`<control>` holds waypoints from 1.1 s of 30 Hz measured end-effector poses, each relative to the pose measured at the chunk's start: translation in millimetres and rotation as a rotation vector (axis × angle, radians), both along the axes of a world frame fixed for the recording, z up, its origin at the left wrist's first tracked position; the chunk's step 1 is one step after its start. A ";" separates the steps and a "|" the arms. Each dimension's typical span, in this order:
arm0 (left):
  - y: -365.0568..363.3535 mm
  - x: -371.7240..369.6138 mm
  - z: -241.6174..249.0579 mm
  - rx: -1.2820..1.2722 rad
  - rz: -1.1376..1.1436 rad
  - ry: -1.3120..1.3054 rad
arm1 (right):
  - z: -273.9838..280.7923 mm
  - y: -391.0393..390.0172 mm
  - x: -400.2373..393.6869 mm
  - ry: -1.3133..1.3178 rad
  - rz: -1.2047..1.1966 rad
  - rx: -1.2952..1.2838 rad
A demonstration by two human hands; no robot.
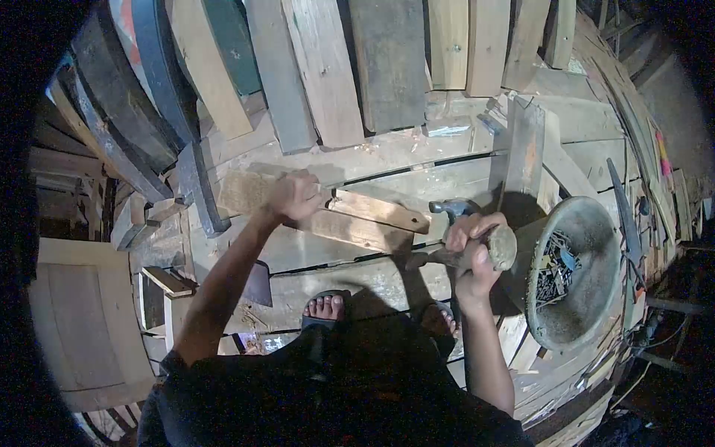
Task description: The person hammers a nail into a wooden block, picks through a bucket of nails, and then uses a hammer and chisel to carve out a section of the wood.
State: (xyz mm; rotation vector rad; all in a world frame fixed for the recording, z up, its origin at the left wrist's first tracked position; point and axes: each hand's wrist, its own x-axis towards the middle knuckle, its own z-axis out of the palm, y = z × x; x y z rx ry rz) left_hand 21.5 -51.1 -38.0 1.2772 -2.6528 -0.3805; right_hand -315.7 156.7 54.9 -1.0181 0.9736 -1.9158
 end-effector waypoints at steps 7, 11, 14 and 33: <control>14.5 5.8 -4.3 -0.082 0.085 0.243 | -6.7 19.5 -2.6 0.015 0.002 0.020; 6.2 7.9 2.5 0.010 0.034 0.194 | 3.0 27.1 -12.2 -0.086 0.028 -0.008; -11.7 5.6 -10.9 0.017 -0.142 0.360 | 9.3 26.9 -21.6 -0.032 -0.048 -0.008; 17.4 -7.3 9.7 0.063 0.018 0.166 | 8.9 96.0 -28.0 0.453 -0.016 0.405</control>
